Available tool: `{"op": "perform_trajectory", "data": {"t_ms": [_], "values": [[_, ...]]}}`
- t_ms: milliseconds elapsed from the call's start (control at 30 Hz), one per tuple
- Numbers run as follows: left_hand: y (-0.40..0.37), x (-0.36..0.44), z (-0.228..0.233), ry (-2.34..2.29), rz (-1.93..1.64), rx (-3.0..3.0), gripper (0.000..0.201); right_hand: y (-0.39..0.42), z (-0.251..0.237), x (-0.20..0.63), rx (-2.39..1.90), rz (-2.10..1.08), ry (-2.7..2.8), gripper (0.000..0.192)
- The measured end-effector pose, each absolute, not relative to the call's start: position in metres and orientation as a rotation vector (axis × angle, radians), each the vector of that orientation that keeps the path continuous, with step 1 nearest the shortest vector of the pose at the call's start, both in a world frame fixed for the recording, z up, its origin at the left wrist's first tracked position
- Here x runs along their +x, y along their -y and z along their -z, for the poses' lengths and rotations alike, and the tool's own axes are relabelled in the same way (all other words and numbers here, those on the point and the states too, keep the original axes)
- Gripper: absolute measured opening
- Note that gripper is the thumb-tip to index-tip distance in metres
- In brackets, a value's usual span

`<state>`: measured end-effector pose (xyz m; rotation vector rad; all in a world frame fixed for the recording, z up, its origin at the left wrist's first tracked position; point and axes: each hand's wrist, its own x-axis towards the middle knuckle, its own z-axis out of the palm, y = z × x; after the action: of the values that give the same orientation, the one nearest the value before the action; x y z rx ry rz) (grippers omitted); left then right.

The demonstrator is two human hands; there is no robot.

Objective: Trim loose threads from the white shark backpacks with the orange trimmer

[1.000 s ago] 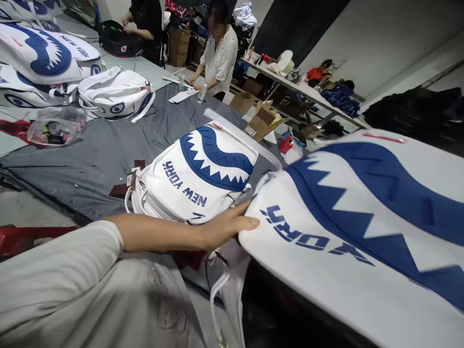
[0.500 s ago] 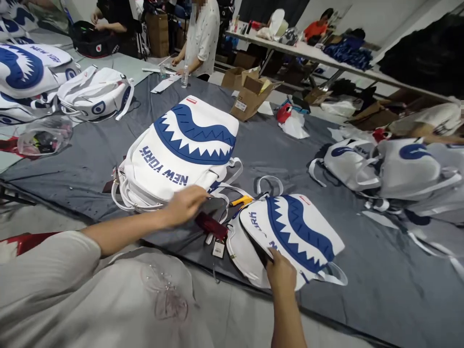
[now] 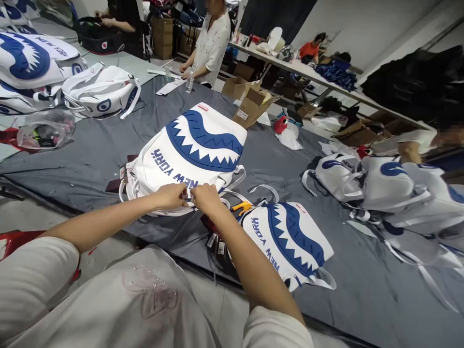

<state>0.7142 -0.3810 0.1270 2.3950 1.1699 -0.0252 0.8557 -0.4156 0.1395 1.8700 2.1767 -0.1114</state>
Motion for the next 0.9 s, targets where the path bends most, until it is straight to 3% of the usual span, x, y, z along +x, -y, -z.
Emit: {"op": "perform_trajectory", "data": {"t_ms": [167, 300, 467, 667, 800, 900], "values": [[0.388, 0.698, -0.114, -1.143, -0.111, 2.471, 0.027, 0.403, -0.142, 0.851, 1.800, 0.162, -2.091, 0.018], [0.385, 0.698, -0.106, -1.120, -0.190, 2.487, 0.021, 0.413, -0.128, 0.856, 1.820, 0.012, -2.203, 0.024], [0.371, 0.707, -0.113, -1.088, -0.167, 2.382, 0.015, 0.431, -0.098, 0.877, 2.417, -0.109, -2.648, 0.015], [0.374, 0.731, -0.131, -1.002, -0.214, 2.334, 0.027, 0.438, -0.080, 0.884, 3.357, 0.400, -2.908, 0.018], [0.374, 0.738, -0.133, -1.037, -0.233, 2.291, 0.022, 0.437, -0.081, 0.882, 3.355, 0.446, -3.012, 0.016], [0.364, 0.740, -0.136, -0.917, -0.190, 2.082, 0.021, 0.440, -0.080, 0.880, 3.382, 0.267, -2.982, 0.016]]}}
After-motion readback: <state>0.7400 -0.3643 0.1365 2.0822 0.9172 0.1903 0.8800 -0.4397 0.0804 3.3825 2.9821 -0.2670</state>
